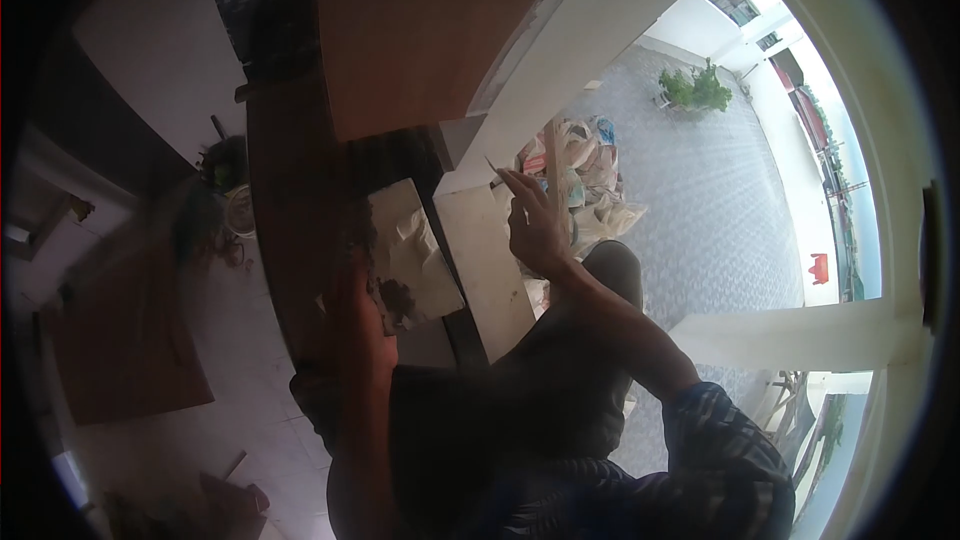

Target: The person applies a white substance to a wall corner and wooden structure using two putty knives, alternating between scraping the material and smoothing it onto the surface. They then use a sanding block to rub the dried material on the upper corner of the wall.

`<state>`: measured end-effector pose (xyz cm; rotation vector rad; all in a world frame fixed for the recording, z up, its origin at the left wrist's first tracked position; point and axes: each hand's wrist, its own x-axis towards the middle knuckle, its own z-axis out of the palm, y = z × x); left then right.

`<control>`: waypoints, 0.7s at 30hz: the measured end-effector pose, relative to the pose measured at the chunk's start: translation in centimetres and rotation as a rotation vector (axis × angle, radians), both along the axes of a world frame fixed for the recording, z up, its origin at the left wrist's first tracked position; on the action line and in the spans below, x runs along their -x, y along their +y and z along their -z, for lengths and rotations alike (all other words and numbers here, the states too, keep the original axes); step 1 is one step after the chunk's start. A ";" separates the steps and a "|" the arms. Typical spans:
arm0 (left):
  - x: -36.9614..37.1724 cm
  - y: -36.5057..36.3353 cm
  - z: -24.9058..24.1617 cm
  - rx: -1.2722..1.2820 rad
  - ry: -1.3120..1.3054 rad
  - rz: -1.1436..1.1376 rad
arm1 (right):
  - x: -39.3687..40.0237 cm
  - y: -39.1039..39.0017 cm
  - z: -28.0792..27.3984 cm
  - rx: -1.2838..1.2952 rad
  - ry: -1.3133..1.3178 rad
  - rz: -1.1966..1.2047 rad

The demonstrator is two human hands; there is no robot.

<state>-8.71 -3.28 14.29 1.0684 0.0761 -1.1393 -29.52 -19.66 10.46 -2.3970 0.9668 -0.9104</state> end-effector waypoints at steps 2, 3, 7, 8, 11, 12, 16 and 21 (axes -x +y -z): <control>0.1 -0.1 0.5 0.000 -0.023 0.019 | 1.0 1.0 -2.5 -0.468 -0.317 -0.013; 0.3 -0.3 1.1 0.010 -0.002 0.008 | 2.1 1.9 -5.3 -0.850 -0.267 0.149; 0.1 -1.8 2.2 0.069 0.032 -0.005 | 1.8 1.8 -9.9 -1.053 -0.428 0.103; 0.3 -2.2 1.9 0.089 0.028 0.000 | 1.9 1.8 -11.1 -0.991 -0.328 0.124; 0.9 -2.9 3.2 0.140 0.029 -0.004 | 2.3 0.5 -16.6 -0.508 0.246 0.211; 1.1 -3.3 2.5 0.130 0.066 0.000 | 2.0 -0.1 -19.2 -0.274 0.219 0.193; 2.1 -4.2 1.5 0.148 0.062 0.009 | -1.0 -0.6 -30.7 0.371 0.150 0.305; 2.7 -3.8 0.8 0.193 0.062 0.000 | -2.8 -4.4 -39.6 1.094 0.261 0.325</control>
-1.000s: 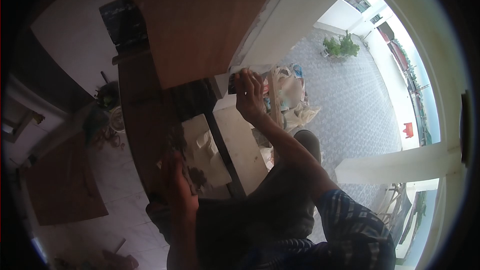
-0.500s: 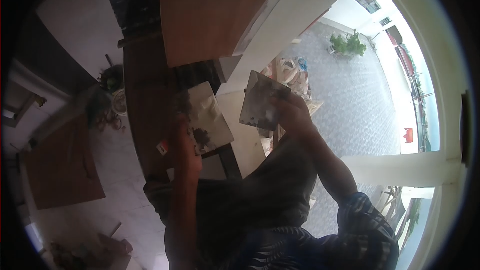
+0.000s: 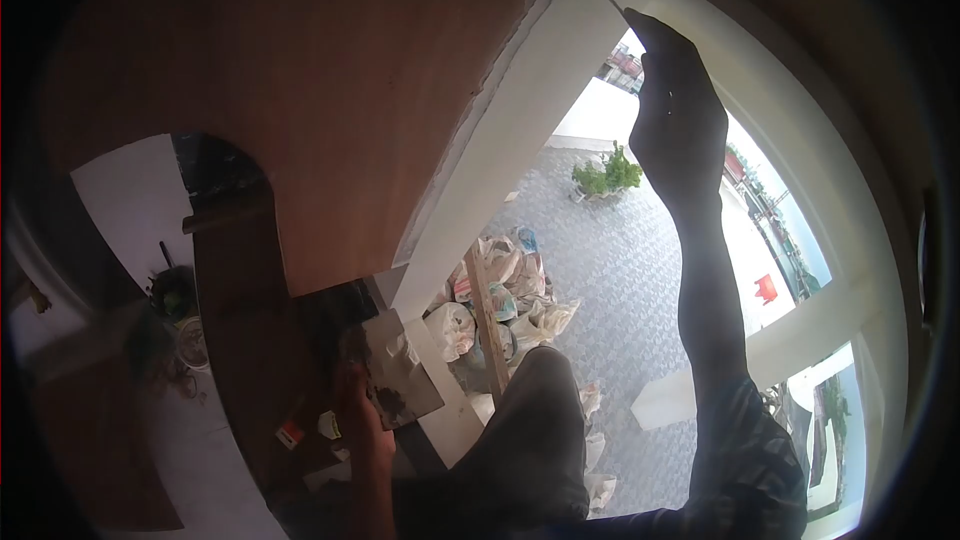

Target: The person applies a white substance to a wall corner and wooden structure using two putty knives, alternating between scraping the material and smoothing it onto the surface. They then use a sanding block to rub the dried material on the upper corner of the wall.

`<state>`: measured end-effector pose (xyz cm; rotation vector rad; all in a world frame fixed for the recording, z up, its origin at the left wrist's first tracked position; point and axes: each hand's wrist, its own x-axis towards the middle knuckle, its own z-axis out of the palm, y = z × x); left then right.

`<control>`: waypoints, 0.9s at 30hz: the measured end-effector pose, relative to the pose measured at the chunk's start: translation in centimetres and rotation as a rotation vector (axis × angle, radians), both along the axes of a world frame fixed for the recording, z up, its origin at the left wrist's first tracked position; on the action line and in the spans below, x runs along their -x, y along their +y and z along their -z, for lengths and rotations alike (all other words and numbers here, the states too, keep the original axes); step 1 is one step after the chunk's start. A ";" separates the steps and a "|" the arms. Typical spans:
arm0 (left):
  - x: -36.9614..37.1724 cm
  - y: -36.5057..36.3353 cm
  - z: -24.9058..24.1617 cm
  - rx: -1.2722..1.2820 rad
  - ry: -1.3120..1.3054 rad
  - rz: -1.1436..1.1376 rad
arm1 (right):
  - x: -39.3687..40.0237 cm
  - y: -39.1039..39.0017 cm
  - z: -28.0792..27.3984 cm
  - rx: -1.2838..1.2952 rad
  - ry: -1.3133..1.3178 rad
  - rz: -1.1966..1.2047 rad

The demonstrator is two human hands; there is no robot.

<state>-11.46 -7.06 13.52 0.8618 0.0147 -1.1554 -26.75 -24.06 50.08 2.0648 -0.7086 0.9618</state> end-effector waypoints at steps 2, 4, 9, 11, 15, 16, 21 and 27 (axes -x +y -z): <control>-0.2 0.0 0.0 0.018 0.009 0.005 | -0.5 -2.4 -1.2 0.212 0.103 0.170; -0.5 0.5 -0.2 0.023 0.006 0.007 | -1.2 -2.7 -1.7 0.245 0.113 0.244; -1.0 1.3 -0.1 0.039 -0.017 0.005 | -1.2 -4.6 -2.4 0.230 0.038 0.247; -1.4 1.6 0.6 0.045 -0.014 0.010 | -2.0 -4.8 -2.4 0.300 0.053 0.167; -1.4 2.1 1.0 0.042 -0.039 0.002 | -3.7 -3.2 -2.7 0.139 -0.001 0.162; -1.4 2.1 1.0 0.043 -0.047 -0.001 | -3.9 -2.9 -3.0 0.154 0.027 0.103; -1.7 2.4 1.1 0.014 -0.012 0.004 | -4.3 -2.9 -3.6 0.227 0.149 -0.134; -1.7 2.3 0.8 0.013 0.016 -0.027 | -2.6 -5.1 -1.9 0.231 0.112 0.152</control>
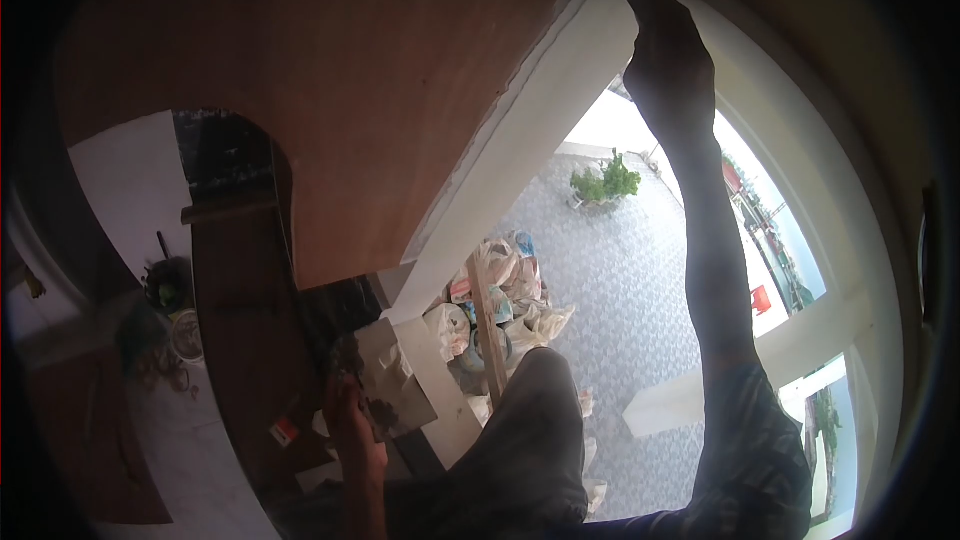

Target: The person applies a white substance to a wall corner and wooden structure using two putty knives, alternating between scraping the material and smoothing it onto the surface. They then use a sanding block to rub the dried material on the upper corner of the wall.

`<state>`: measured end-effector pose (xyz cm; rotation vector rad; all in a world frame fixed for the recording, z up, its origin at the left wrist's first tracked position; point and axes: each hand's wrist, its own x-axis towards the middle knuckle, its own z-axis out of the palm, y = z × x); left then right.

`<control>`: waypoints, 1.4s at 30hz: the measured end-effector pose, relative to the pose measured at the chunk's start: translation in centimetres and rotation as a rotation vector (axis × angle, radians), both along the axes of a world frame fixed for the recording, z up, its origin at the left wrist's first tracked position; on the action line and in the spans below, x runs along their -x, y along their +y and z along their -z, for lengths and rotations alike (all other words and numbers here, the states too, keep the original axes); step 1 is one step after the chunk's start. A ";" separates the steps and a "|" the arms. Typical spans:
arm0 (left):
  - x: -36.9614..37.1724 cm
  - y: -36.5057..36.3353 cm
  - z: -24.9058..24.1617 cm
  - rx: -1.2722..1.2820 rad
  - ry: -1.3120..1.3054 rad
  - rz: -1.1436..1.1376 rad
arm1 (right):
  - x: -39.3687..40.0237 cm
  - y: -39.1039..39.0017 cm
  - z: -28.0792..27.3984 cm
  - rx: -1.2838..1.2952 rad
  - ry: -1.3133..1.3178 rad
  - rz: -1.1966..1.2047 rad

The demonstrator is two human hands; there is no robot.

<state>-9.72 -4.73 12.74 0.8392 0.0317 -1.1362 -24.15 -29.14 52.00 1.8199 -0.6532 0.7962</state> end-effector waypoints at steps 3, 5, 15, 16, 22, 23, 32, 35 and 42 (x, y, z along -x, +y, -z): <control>-0.2 0.2 -0.1 0.004 0.017 0.010 | -0.1 0.9 0.8 -0.064 -0.009 0.011; -0.3 0.3 -0.1 0.012 0.016 0.013 | -0.6 1.3 1.4 -0.121 -0.031 0.014; -0.5 0.6 -0.2 -0.017 -0.009 0.007 | 0.5 1.0 4.8 -0.329 -0.017 -0.220; -0.6 0.6 -0.3 -0.011 -0.012 0.020 | 0.4 1.0 5.2 -0.337 -0.020 -0.224; -0.5 0.7 0.3 -0.012 -0.028 -0.004 | 0.1 1.3 7.5 -0.360 -0.030 -0.228; -0.5 0.7 0.7 -0.019 -0.035 0.001 | 0.1 1.4 7.7 -0.357 -0.023 -0.238; -0.7 1.0 -0.2 -0.033 -0.048 0.026 | 0.8 0.5 10.8 -0.303 0.032 -0.246; -0.8 1.1 0.0 -0.029 -0.040 0.032 | 0.8 1.2 10.6 -0.318 0.067 -0.219; -0.7 1.0 0.0 0.003 -0.034 0.031 | 0.0 2.5 2.8 -0.144 -0.015 -0.205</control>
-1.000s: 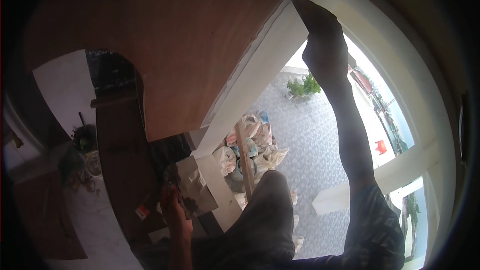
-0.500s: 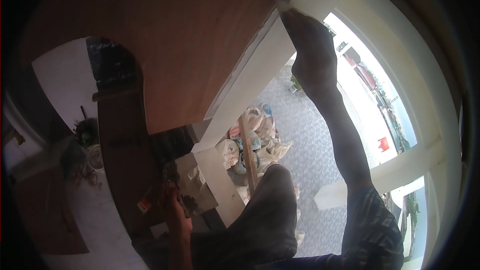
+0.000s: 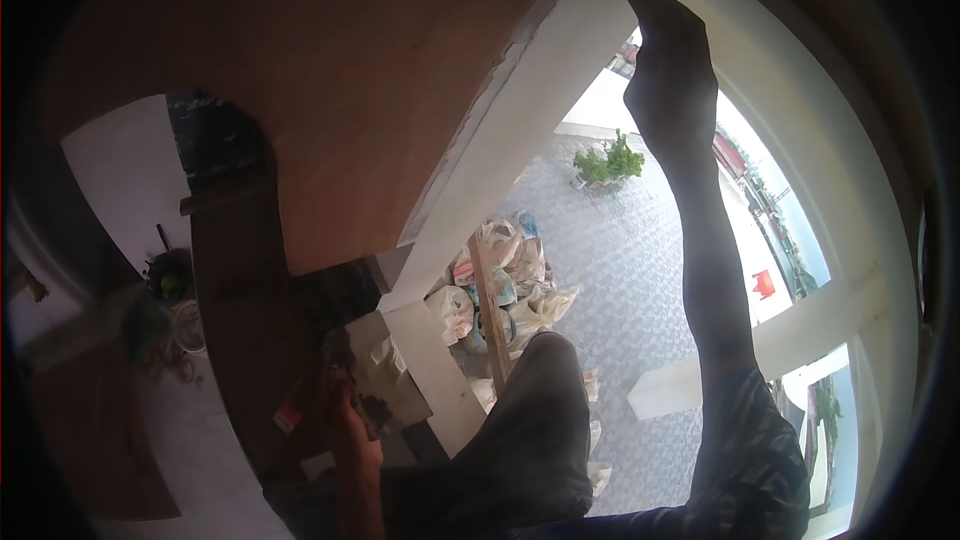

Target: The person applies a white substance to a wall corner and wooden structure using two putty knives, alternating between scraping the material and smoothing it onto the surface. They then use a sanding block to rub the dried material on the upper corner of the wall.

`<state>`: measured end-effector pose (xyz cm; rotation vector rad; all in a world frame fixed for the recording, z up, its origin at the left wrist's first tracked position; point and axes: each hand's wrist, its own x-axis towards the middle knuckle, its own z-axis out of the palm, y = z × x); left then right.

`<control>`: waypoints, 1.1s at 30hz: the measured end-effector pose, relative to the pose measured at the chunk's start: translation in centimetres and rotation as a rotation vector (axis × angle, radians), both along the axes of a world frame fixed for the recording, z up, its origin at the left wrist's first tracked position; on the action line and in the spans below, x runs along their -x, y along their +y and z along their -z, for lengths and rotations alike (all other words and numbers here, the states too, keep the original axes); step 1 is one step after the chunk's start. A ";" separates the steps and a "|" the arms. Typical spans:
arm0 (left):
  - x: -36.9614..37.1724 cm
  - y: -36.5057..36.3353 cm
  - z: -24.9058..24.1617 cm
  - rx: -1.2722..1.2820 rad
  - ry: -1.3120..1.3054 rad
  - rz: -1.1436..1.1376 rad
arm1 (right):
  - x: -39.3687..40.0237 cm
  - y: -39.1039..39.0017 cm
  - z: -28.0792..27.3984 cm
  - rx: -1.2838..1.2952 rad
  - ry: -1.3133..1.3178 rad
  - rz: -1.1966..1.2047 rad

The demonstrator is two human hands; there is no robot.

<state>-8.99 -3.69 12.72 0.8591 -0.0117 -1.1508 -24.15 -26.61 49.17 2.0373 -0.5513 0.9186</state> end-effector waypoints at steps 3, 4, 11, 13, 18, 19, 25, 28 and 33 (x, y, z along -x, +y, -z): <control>-0.1 0.0 -0.3 -0.010 0.007 -0.022 | 0.7 -2.2 -2.3 0.101 -0.005 0.129; 0.0 0.0 -0.2 -0.019 0.003 -0.035 | 0.6 -2.9 -2.8 0.152 -0.002 0.191; 0.1 -0.1 -0.8 -0.030 0.000 -0.070 | -1.1 -3.6 -3.8 0.251 0.107 -0.154; 0.2 0.1 -0.1 -0.019 -0.032 -0.075 | -0.9 -3.8 -3.2 0.171 0.059 -0.053; 0.0 0.2 -0.7 0.005 -0.002 -0.054 | 0.1 -5.0 -0.8 0.143 0.062 0.058; 0.0 0.2 -0.7 0.019 0.000 -0.054 | 0.2 -5.1 -0.7 0.138 0.099 0.065; 0.1 0.3 -0.1 0.011 -0.027 -0.046 | 0.4 -4.4 2.5 -0.052 0.069 0.072; 0.0 0.2 -1.1 -0.030 -0.009 -0.054 | 0.6 -4.3 3.8 -0.065 0.099 0.035; -0.3 0.3 -0.1 -0.023 -0.030 -0.006 | 0.5 -3.3 6.3 -0.146 0.079 -0.023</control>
